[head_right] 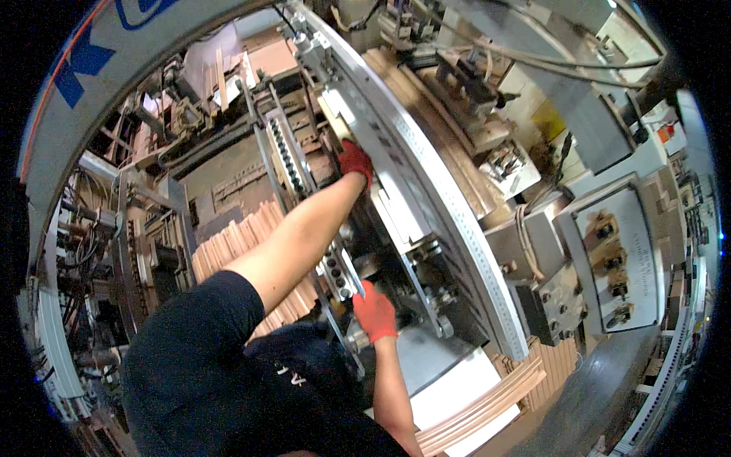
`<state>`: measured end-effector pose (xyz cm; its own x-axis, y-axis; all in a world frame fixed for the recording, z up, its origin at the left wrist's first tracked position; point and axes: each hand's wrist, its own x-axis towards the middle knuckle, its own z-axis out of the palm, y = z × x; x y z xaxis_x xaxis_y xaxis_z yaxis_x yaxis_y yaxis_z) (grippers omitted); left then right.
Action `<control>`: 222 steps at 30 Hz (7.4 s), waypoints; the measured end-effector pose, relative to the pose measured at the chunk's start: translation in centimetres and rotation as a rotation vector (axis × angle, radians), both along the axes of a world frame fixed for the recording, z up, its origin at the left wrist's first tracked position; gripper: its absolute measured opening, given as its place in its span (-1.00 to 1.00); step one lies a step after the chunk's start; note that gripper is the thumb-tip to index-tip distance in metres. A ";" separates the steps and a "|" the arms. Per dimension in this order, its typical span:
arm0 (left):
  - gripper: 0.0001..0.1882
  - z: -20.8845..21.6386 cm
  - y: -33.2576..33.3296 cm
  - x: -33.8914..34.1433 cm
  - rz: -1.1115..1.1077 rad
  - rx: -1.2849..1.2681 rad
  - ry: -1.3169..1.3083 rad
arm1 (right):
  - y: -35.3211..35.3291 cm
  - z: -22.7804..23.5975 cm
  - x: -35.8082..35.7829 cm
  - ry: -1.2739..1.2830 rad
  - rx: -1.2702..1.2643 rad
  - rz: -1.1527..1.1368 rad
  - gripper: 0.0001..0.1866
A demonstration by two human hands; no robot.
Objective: The person picks up curved wooden slats, inserts them into an industrial wood-shaping machine, and operates the machine's control levers by hand before removing each slat.
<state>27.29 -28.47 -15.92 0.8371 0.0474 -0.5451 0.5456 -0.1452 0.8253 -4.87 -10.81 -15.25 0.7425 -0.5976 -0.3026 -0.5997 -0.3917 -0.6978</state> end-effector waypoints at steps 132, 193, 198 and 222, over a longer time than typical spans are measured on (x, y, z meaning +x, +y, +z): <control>-0.13 7.2 28.4 -8.9 -0.672 0.070 -0.847 | -4.3 1.8 14.4 -0.349 -0.064 -0.341 -0.57; -0.45 19.7 34.8 -14.8 -0.259 -1.349 -0.006 | 6.1 15.1 -5.1 -0.620 -0.885 -0.129 -0.57; -0.43 19.8 35.0 -14.6 -0.273 -1.427 0.024 | 5.4 16.2 -5.4 -0.650 -0.968 -0.173 -0.52; -0.31 20.1 35.2 -18.3 -0.395 -0.969 -0.208 | 5.3 16.8 -5.9 -0.755 -1.129 -0.179 -0.55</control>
